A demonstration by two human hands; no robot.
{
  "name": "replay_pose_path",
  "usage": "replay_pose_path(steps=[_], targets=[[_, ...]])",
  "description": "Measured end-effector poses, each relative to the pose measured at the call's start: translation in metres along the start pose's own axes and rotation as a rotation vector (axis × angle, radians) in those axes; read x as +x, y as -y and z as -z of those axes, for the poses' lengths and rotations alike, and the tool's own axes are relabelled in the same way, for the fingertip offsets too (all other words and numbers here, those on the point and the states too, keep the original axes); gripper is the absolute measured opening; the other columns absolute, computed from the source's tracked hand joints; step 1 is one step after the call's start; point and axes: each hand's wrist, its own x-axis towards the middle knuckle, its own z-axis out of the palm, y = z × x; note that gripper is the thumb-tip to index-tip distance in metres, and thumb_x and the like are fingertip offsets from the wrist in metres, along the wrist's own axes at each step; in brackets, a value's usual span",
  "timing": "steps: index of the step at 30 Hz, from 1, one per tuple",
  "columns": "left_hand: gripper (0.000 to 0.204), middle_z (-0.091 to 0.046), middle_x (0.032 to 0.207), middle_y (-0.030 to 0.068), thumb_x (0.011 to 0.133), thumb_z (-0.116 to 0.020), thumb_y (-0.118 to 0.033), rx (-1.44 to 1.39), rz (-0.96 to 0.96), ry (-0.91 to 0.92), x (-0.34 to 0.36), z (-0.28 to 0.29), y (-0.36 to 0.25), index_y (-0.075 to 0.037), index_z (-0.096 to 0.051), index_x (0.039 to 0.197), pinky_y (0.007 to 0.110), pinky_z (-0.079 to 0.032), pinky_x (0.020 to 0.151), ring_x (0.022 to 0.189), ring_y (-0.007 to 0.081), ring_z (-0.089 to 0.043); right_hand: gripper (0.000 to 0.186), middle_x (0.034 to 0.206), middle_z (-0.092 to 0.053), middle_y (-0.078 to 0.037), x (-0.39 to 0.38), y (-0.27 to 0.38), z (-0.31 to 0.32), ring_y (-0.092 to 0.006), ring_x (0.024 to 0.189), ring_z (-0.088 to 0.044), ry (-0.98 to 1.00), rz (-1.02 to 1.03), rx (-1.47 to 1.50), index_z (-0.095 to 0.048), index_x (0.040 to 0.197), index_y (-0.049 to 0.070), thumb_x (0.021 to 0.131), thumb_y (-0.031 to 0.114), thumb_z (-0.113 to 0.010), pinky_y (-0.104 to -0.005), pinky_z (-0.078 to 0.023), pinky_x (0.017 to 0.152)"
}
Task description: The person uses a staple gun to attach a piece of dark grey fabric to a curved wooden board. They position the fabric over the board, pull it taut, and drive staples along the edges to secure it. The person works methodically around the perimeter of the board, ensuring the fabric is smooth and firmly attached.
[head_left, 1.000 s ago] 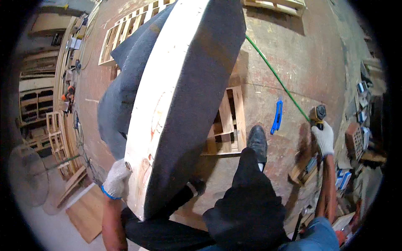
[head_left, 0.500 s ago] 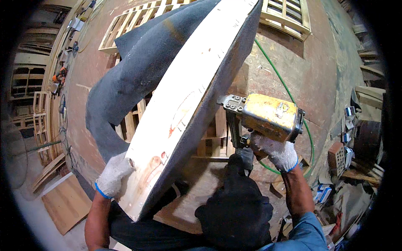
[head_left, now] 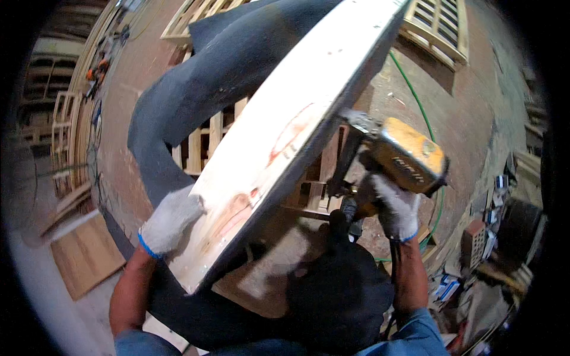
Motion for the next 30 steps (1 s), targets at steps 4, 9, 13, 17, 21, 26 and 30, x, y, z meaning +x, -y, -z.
replay_pose_path(steps=[4, 9, 13, 17, 21, 26, 30], targets=[[0.044, -0.069, 0.091, 0.0139, 0.101, -0.056, -0.041, -0.414, 0.385, 0.0, 0.01, 0.003, -0.037, 0.0, -0.066, 0.112, 0.035, -0.052, 0.078, 0.083, 0.0207, -0.066, 0.038, 0.093, -0.069, -0.012, -0.001, 0.006, 0.021, -0.0182, 0.08, -0.068, -0.159, 0.214, -0.24, -0.062, 0.117, -0.01, 0.089, 0.013, -0.073, -0.0319, -0.057, 0.07], [0.05, -0.07, 0.094, 0.0179, 0.101, -0.054, -0.045, -0.384, 0.372, 0.001, -0.001, -0.004, -0.015, 0.002, -0.066, 0.115, 0.036, -0.052, 0.079, 0.081, 0.0239, -0.068, 0.039, 0.096, -0.069, -0.009, -0.022, -0.001, 0.039, -0.018, 0.082, -0.068, -0.221, 0.096, -0.185, -0.061, 0.12, -0.005, 0.089, 0.013, -0.074, -0.0331, -0.056, 0.072], [0.045, -0.07, 0.101, 0.0177, 0.102, -0.055, -0.042, -0.413, 0.353, -0.019, -0.006, -0.008, -0.015, -0.001, -0.067, 0.115, 0.039, -0.051, 0.087, 0.094, 0.0274, -0.067, 0.037, 0.095, -0.069, -0.006, -0.029, -0.006, 0.042, -0.0156, 0.077, -0.065, -0.263, -0.029, -0.363, -0.061, 0.123, -0.002, 0.09, 0.013, -0.073, -0.031, -0.053, 0.067], [0.036, -0.068, 0.113, 0.0154, 0.1, -0.061, -0.033, -0.474, 0.388, 0.023, 0.008, -0.002, -0.013, -0.004, -0.066, 0.12, 0.04, -0.05, 0.092, 0.104, 0.0268, -0.065, 0.025, 0.089, -0.07, -0.007, -0.014, -0.008, 0.102, -0.0159, 0.073, -0.064, -0.311, -0.061, -0.816, -0.069, 0.107, 0.002, 0.088, 0.017, -0.073, -0.0319, -0.051, 0.064], [0.041, -0.064, 0.126, 0.0118, 0.096, -0.068, -0.027, -0.653, 0.436, -0.087, -0.033, -0.015, 0.039, -0.003, -0.06, 0.129, 0.039, -0.049, 0.1, 0.112, 0.0238, -0.063, 0.037, 0.094, -0.074, -0.021, -0.039, -0.032, 0.176, -0.0367, 0.085, -0.072, -0.444, -0.093, -1.627, -0.07, 0.112, 0.006, 0.085, 0.03, -0.069, -0.0467, -0.056, 0.076], [0.044, -0.061, 0.128, 0.0113, 0.092, -0.07, -0.022, -0.594, 0.699, -0.213, -0.035, -0.017, 0.04, 0.0, -0.059, 0.129, 0.038, -0.044, 0.106, 0.12, 0.0237, -0.058, 0.053, 0.093, -0.072, -0.023, -0.083, -0.096, 0.266, -0.0431, 0.086, -0.07, -0.652, -0.35, -1.748, -0.062, 0.114, 0.004, 0.079, 0.042, -0.073, -0.0536, -0.055, 0.076], [0.04, -0.06, 0.115, 0.0079, 0.084, -0.07, -0.014, -0.411, 0.57, -0.074, -0.022, -0.013, 0.027, 0.002, -0.061, 0.12, 0.039, -0.043, 0.1, 0.107, 0.0242, -0.057, 0.032, 0.089, -0.069, -0.019, -0.073, -0.097, 0.216, -0.0365, 0.087, -0.064, -0.623, 0.281, -1.705, -0.068, 0.107, 0.004, 0.085, 0.027, -0.07, -0.0469, -0.052, 0.081]])
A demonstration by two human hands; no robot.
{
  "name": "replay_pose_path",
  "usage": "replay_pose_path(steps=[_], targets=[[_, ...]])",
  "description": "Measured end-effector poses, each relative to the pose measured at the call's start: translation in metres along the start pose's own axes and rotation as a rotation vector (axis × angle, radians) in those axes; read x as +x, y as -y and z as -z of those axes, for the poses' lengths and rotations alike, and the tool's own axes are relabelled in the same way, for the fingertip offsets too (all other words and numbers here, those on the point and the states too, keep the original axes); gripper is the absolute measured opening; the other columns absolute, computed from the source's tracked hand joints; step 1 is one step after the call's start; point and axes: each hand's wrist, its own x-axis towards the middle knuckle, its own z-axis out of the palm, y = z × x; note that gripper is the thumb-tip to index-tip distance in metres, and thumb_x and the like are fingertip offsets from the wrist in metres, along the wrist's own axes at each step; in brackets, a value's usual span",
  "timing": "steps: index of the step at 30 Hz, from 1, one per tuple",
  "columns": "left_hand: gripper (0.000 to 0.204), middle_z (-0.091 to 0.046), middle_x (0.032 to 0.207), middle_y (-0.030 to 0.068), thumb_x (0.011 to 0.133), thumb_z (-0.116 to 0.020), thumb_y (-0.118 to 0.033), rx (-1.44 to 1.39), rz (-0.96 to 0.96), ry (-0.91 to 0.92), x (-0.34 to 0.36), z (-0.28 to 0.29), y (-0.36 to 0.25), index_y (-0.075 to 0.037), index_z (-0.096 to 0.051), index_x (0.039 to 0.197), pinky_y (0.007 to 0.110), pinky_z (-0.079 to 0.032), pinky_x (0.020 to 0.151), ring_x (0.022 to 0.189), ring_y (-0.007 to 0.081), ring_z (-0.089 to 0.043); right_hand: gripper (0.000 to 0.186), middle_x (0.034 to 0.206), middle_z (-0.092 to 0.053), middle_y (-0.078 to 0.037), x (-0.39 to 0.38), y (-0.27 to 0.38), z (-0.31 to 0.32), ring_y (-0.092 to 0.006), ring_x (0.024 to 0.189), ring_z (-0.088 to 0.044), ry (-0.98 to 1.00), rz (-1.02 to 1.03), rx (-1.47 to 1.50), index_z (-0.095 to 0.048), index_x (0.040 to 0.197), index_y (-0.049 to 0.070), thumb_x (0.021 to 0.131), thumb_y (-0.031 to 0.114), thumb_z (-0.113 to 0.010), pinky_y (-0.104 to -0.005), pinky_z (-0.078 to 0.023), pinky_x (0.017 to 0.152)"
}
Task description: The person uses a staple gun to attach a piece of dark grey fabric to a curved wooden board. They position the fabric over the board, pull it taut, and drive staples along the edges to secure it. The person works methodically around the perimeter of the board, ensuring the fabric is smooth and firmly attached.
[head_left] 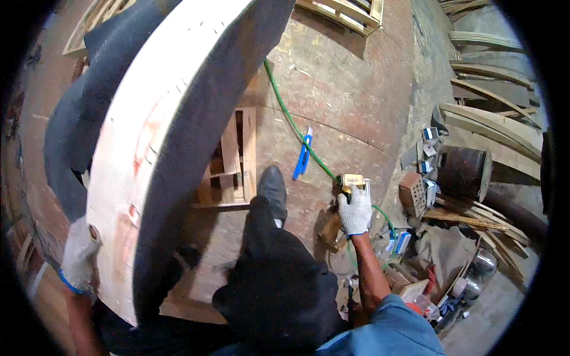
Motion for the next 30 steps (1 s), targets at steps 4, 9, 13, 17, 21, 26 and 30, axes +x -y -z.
replay_pose_path(steps=[4, 9, 13, 17, 21, 26, 30], targets=[[0.019, -0.055, 0.089, 0.0082, 0.071, -0.066, -0.009, -0.031, -0.037, -0.033, 0.002, -0.01, -0.001, 0.0, -0.062, 0.088, 0.035, -0.044, 0.074, 0.083, 0.0214, -0.053, 0.04, 0.092, -0.068, -0.022, 0.042, 0.066, -0.072, -0.041, 0.089, -0.066, 0.133, -0.151, 0.284, -0.066, 0.104, 0.005, 0.086, 0.04, -0.069, -0.0508, -0.052, 0.077], [0.029, -0.066, 0.073, 0.0067, 0.071, -0.064, -0.018, -0.149, -0.054, 0.264, 0.008, -0.022, -0.063, 0.005, -0.068, 0.088, 0.03, -0.049, 0.065, 0.069, 0.0151, -0.06, 0.053, 0.095, -0.069, -0.022, 0.089, 0.111, -0.119, -0.0404, 0.091, -0.068, 0.219, -0.344, 0.196, -0.063, 0.1, 0.003, 0.079, 0.05, -0.075, -0.0511, -0.053, 0.078], [0.042, -0.069, 0.086, 0.0056, 0.077, -0.064, -0.018, -0.382, 0.105, 0.295, -0.019, -0.035, -0.104, 0.008, -0.068, 0.11, 0.026, -0.05, 0.069, 0.074, 0.0122, -0.06, 0.047, 0.09, -0.072, -0.021, 0.102, 0.134, -0.132, -0.0398, 0.086, -0.071, 0.305, -0.511, 0.237, -0.065, 0.098, 0.003, 0.075, 0.041, -0.076, -0.0498, -0.055, 0.079], [0.042, -0.07, 0.091, 0.0071, 0.08, -0.069, -0.016, -0.437, 0.118, 0.341, -0.024, -0.04, -0.112, 0.008, -0.067, 0.114, 0.025, -0.05, 0.072, 0.078, 0.0112, -0.061, 0.041, 0.083, -0.073, -0.02, 0.108, 0.12, -0.139, -0.0371, 0.08, -0.072, 0.383, -0.482, 0.443, -0.071, 0.088, 0.001, 0.074, 0.04, -0.076, -0.0465, -0.055, 0.075], [0.037, -0.069, 0.093, 0.0066, 0.082, -0.07, -0.018, -0.521, 0.064, 0.425, -0.02, -0.056, -0.137, 0.007, -0.068, 0.109, 0.025, -0.05, 0.075, 0.082, 0.0112, -0.062, 0.043, 0.07, -0.067, -0.011, 0.115, 0.055, -0.139, -0.0213, 0.065, -0.068, 0.56, -0.522, 0.884, -0.068, 0.078, 0.0, 0.083, 0.042, -0.076, -0.0378, -0.052, 0.062], [0.036, -0.068, 0.09, 0.0063, 0.086, -0.069, -0.022, -0.463, 0.007, 0.347, -0.032, -0.058, -0.129, 0.006, -0.068, 0.108, 0.026, -0.05, 0.072, 0.08, 0.0122, -0.062, 0.024, 0.081, -0.06, -0.005, 0.101, 0.113, 0.017, -0.0201, 0.067, -0.064, 0.623, -0.509, 1.728, -0.06, 0.107, 0.003, 0.096, 0.023, -0.067, -0.0384, -0.057, 0.066], [0.036, -0.068, 0.089, 0.0076, 0.087, -0.067, -0.023, -0.475, 0.083, 0.321, -0.043, -0.068, -0.142, 0.006, -0.068, 0.108, 0.026, -0.05, 0.071, 0.077, 0.0135, -0.062, 0.024, 0.083, -0.061, -0.006, 0.111, 0.12, 0.113, -0.0172, 0.067, -0.062, 0.573, -0.395, 1.789, -0.059, 0.109, 0.002, 0.096, 0.021, -0.067, -0.0336, -0.055, 0.063]])
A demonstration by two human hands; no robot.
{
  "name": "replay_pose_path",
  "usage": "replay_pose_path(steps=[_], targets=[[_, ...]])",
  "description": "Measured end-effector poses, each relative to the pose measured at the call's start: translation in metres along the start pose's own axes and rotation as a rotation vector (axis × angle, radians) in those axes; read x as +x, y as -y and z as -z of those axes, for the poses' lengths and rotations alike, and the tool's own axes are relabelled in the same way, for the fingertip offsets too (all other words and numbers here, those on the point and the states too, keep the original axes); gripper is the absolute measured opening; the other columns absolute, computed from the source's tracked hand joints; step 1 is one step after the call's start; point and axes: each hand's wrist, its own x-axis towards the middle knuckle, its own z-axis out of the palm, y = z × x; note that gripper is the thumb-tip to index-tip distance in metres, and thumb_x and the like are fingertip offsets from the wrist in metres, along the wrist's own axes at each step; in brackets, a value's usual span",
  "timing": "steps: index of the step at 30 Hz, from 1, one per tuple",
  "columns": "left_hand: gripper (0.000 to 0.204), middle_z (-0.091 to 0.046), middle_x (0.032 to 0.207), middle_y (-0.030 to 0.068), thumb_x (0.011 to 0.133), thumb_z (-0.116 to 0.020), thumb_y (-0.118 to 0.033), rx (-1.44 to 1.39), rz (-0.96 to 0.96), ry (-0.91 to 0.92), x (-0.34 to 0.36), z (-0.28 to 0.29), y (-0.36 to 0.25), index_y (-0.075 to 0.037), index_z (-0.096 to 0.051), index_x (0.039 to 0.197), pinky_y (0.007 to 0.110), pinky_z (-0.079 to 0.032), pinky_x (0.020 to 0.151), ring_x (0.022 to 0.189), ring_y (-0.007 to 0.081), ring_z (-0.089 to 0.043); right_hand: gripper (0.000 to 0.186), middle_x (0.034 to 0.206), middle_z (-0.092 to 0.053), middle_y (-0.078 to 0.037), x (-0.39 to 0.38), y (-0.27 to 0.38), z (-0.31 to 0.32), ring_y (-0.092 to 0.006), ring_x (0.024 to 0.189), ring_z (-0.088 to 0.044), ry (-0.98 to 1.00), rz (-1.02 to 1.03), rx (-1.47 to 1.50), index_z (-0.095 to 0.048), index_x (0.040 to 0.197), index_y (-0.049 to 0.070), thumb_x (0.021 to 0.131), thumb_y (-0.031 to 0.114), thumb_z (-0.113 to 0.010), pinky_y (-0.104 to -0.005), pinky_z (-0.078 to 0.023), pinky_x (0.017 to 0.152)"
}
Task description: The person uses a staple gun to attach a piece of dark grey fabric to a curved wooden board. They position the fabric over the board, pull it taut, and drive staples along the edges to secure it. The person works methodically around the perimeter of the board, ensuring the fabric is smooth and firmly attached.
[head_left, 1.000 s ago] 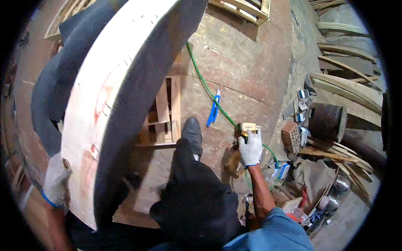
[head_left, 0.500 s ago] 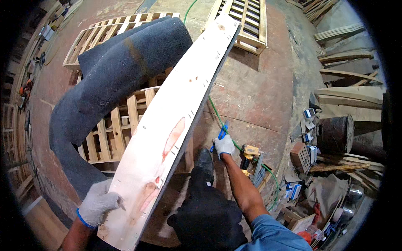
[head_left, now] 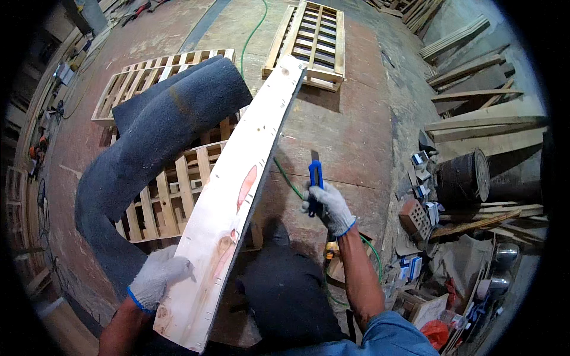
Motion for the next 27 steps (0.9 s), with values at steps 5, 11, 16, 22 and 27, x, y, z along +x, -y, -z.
replay_pose_path(steps=[5, 11, 16, 22, 27], targets=[[0.036, -0.068, 0.087, 0.0083, 0.086, -0.065, -0.02, -0.037, -0.039, -0.009, 0.006, 0.005, 0.008, 0.007, -0.068, 0.109, 0.026, -0.05, 0.069, 0.075, 0.014, -0.063, 0.024, 0.072, -0.057, -0.003, 0.017, 0.052, -0.022, -0.0127, 0.055, -0.054, -0.054, 0.072, -0.137, -0.061, 0.098, 0.002, 0.097, 0.025, -0.068, -0.0287, -0.048, 0.051], [0.032, -0.068, 0.084, 0.0065, 0.084, -0.064, -0.017, 0.138, -0.064, -0.056, 0.035, 0.067, 0.069, 0.007, -0.068, 0.105, 0.027, -0.05, 0.066, 0.073, 0.0133, -0.062, 0.022, 0.074, -0.058, -0.005, 0.056, 0.088, -0.036, -0.0137, 0.058, -0.057, 0.014, 0.259, -0.089, -0.062, 0.1, 0.001, 0.098, 0.022, -0.066, -0.0299, -0.051, 0.055], [0.026, -0.065, 0.081, 0.001, 0.079, -0.07, -0.021, -0.084, -0.04, -0.085, 0.027, 0.082, 0.069, 0.0, -0.068, 0.095, 0.027, -0.048, 0.07, 0.075, 0.0118, -0.059, 0.026, 0.073, -0.057, -0.002, 0.099, 0.1, -0.055, -0.0119, 0.061, -0.058, 0.048, 0.306, -0.109, -0.062, 0.095, 0.003, 0.094, 0.027, -0.07, -0.029, -0.05, 0.05], [0.029, -0.065, 0.085, 0.0003, 0.084, -0.064, -0.021, 0.102, -0.026, -0.089, 0.019, 0.066, 0.068, 0.001, -0.068, 0.101, 0.025, -0.046, 0.069, 0.077, 0.0097, -0.057, 0.028, 0.067, -0.053, -0.001, 0.151, 0.123, -0.087, -0.0108, 0.048, -0.051, -0.11, 0.4, -0.26, -0.055, 0.084, 0.006, 0.094, 0.028, -0.071, -0.0281, -0.045, 0.043], [0.036, -0.066, 0.086, 0.0025, 0.088, -0.058, -0.024, 0.307, 0.049, -0.087, 0.02, 0.06, 0.064, 0.003, -0.067, 0.112, 0.025, -0.047, 0.068, 0.077, 0.0102, -0.058, 0.025, 0.068, -0.056, -0.002, 0.19, 0.119, -0.109, -0.0106, 0.048, -0.05, -0.101, 0.473, -0.064, -0.059, 0.083, 0.005, 0.095, 0.025, -0.069, -0.0263, -0.046, 0.043]])
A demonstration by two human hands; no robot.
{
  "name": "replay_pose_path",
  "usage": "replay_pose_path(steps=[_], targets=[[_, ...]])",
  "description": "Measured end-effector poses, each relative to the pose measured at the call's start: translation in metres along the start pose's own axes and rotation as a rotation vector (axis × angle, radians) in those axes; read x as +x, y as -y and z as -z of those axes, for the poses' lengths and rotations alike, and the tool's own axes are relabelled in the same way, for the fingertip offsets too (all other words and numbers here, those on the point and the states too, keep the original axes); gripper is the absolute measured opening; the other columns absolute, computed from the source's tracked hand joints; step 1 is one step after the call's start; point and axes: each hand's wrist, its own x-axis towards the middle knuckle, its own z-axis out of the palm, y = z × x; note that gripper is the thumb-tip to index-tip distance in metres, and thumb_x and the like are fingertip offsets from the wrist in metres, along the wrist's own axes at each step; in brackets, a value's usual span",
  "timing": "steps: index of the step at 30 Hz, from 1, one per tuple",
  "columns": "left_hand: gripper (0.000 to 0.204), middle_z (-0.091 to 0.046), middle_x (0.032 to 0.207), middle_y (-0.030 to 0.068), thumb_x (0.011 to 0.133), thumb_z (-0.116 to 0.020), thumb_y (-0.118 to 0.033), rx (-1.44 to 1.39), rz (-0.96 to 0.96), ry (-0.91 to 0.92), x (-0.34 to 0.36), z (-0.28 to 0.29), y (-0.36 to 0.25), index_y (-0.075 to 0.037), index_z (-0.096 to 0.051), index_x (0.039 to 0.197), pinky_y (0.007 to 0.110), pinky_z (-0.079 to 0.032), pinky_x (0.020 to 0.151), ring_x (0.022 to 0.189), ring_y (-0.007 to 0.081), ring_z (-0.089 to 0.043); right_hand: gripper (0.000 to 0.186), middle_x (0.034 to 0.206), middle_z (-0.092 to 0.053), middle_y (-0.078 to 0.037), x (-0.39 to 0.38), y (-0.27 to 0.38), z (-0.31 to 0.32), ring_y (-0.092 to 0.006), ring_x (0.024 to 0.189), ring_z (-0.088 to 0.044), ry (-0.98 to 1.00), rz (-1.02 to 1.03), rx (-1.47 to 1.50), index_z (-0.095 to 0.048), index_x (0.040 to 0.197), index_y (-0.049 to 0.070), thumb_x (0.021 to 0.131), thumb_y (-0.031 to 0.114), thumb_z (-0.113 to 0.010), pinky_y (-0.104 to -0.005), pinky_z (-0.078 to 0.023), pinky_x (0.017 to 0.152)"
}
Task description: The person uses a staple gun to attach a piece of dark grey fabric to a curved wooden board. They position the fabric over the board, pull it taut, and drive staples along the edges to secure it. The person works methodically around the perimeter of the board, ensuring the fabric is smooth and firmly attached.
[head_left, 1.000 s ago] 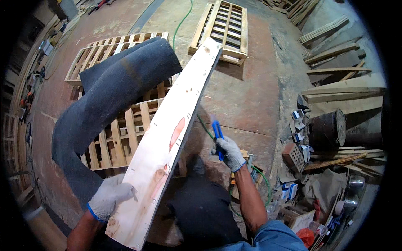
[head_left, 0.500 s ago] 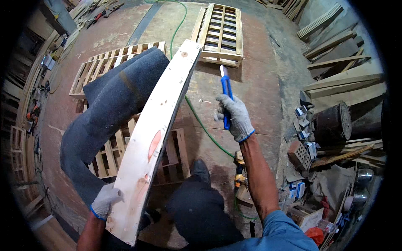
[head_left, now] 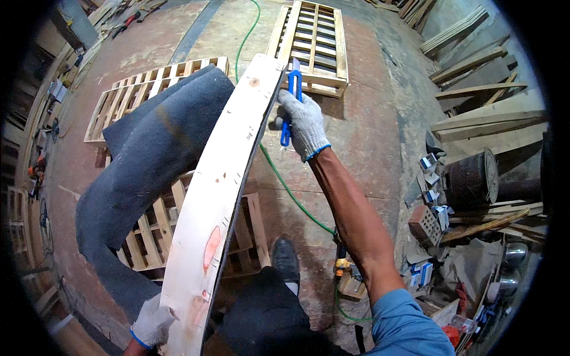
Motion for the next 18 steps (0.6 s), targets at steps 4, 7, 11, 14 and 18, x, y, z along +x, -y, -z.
replay_pose_path(steps=[4, 7, 11, 14, 18], targets=[[0.04, -0.07, 0.093, 0.0056, 0.09, -0.055, -0.021, -0.11, -0.091, 0.074, -0.003, -0.005, -0.007, 0.005, -0.064, 0.12, 0.027, -0.05, 0.073, 0.082, 0.0124, -0.062, 0.024, 0.069, -0.056, -0.002, 0.011, -0.01, -0.003, -0.0104, 0.052, -0.052, 0.034, 0.034, -0.006, -0.062, 0.085, 0.004, 0.097, 0.025, -0.066, -0.0255, -0.047, 0.044], [0.041, -0.071, 0.097, 0.0072, 0.09, -0.054, -0.017, 0.009, -0.05, 0.075, -0.003, -0.005, -0.018, 0.006, -0.062, 0.124, 0.028, -0.051, 0.076, 0.084, 0.0122, -0.062, 0.023, 0.071, -0.055, -0.001, 0.005, 0.001, -0.003, -0.0102, 0.055, -0.052, 0.036, -0.03, -0.003, -0.061, 0.086, 0.005, 0.098, 0.025, -0.065, -0.026, -0.047, 0.045], [0.042, -0.071, 0.098, 0.0081, 0.089, -0.053, -0.013, -0.216, -0.072, 0.086, -0.005, -0.008, -0.012, 0.007, -0.062, 0.125, 0.028, -0.052, 0.078, 0.085, 0.0125, -0.062, 0.024, 0.071, -0.053, 0.0, -0.001, 0.004, -0.002, -0.0093, 0.055, -0.051, 0.013, -0.038, -0.013, -0.059, 0.084, 0.008, 0.098, 0.026, -0.066, -0.0254, -0.049, 0.046], [0.042, -0.071, 0.097, 0.0084, 0.089, -0.052, -0.012, -0.139, -0.069, 0.078, -0.004, -0.003, -0.011, 0.008, -0.061, 0.124, 0.029, -0.052, 0.077, 0.085, 0.0127, -0.062, 0.026, 0.071, -0.053, -0.001, -0.007, 0.004, -0.004, -0.0092, 0.056, -0.051, 0.083, -0.068, -0.046, -0.058, 0.084, 0.007, 0.098, 0.027, -0.066, -0.0257, -0.05, 0.047], [0.041, -0.071, 0.095, 0.0085, 0.088, -0.051, -0.011, -0.112, -0.096, 0.07, -0.005, -0.003, -0.015, 0.008, -0.062, 0.123, 0.029, -0.052, 0.076, 0.083, 0.0127, -0.062, 0.027, 0.071, -0.053, -0.001, -0.005, 0.004, -0.002, -0.0092, 0.055, -0.05, 0.087, -0.062, -0.05, -0.058, 0.084, 0.007, 0.098, 0.028, -0.066, -0.0251, -0.049, 0.046]])
